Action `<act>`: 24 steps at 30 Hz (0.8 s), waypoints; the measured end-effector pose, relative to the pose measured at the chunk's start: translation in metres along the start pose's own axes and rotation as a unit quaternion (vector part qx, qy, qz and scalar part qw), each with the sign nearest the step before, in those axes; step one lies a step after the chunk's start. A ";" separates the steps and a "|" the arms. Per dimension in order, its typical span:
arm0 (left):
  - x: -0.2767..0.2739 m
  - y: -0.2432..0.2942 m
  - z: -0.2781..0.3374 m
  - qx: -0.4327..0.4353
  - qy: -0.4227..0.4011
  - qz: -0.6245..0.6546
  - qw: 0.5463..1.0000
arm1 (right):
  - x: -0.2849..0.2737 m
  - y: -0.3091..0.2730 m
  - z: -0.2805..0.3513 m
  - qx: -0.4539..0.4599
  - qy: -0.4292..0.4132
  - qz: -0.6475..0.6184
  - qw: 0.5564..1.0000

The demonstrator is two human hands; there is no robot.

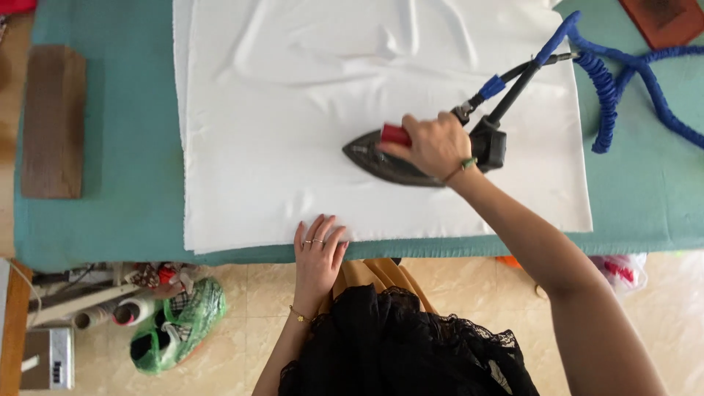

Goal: Ironing a piece of white fabric on an ironing board.

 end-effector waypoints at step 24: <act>0.001 -0.078 0.059 0.004 0.075 -0.015 0.997 | 0.007 -0.063 0.080 -0.090 -0.018 -0.012 0.996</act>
Point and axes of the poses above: each hand's wrist, its own z-axis away from the middle knuckle, its own x-axis out of the palm, y = z × x, the point moved 1 cm from there along -z, towards the middle knuckle, and after that the axes turned 10 degrees about -y, right-handed, at the moved point
